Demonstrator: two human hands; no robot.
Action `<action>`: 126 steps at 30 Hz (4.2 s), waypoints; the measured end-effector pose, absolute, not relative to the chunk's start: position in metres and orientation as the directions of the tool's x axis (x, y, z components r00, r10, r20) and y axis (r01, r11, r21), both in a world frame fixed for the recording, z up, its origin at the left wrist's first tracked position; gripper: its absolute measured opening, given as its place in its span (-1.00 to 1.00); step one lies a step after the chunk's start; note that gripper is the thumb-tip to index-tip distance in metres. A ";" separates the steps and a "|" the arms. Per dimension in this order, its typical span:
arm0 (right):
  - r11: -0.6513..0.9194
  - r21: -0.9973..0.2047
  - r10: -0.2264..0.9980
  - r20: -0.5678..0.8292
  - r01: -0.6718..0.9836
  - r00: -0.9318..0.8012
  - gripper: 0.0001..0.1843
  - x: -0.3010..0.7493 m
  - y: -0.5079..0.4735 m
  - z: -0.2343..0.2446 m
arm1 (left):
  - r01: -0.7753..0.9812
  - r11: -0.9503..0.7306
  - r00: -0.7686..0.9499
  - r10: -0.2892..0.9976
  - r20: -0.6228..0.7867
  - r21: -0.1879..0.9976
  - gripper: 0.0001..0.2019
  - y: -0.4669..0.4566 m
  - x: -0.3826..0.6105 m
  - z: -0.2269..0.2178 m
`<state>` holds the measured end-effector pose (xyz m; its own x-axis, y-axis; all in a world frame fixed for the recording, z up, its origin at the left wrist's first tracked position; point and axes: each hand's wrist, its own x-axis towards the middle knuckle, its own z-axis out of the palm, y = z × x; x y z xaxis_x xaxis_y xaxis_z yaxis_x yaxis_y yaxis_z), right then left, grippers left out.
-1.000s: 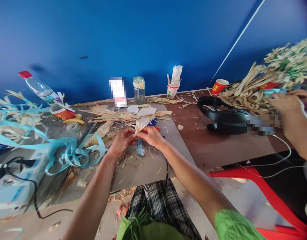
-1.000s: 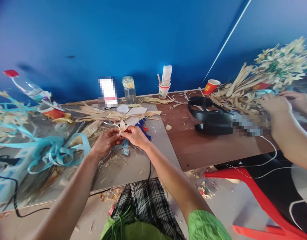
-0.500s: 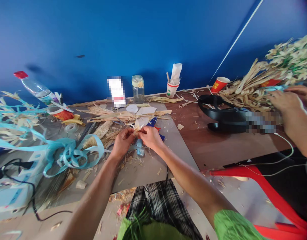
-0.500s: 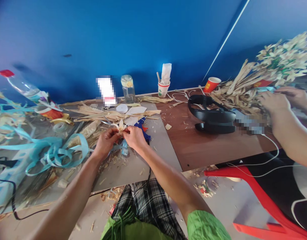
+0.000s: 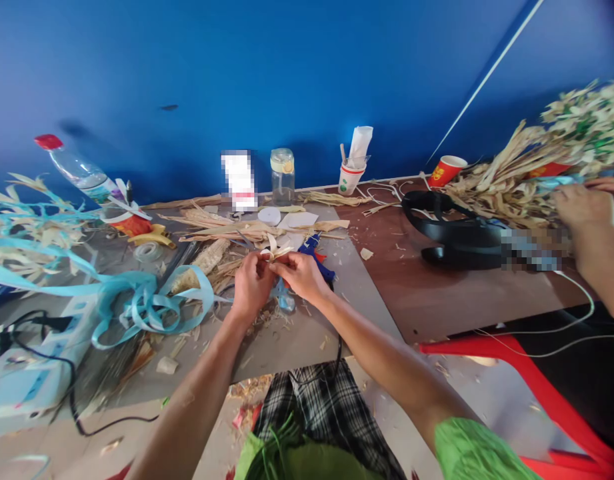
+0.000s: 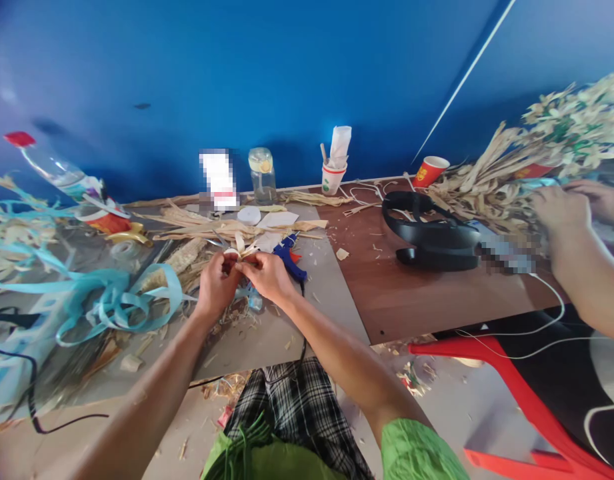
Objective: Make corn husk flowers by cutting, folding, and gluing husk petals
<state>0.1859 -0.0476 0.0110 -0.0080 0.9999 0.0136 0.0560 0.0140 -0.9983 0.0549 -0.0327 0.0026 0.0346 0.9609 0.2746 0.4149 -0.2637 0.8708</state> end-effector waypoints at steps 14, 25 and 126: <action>0.035 -0.991 0.996 0.045 0.128 0.074 -0.65 0.186 -0.045 0.007 | 0.140 -0.183 0.133 0.977 0.165 0.973 -0.82 -0.036 0.061 0.006; 0.156 -0.985 0.987 0.158 0.074 0.023 -0.75 0.193 -0.042 0.001 | -0.195 0.136 0.377 0.925 -0.054 0.971 -0.67 -0.031 0.046 0.011; 0.155 -0.952 0.987 0.140 0.263 -0.078 -0.80 0.201 -0.047 0.011 | -0.302 0.234 0.398 0.912 -0.101 0.924 -0.74 -0.029 0.050 0.005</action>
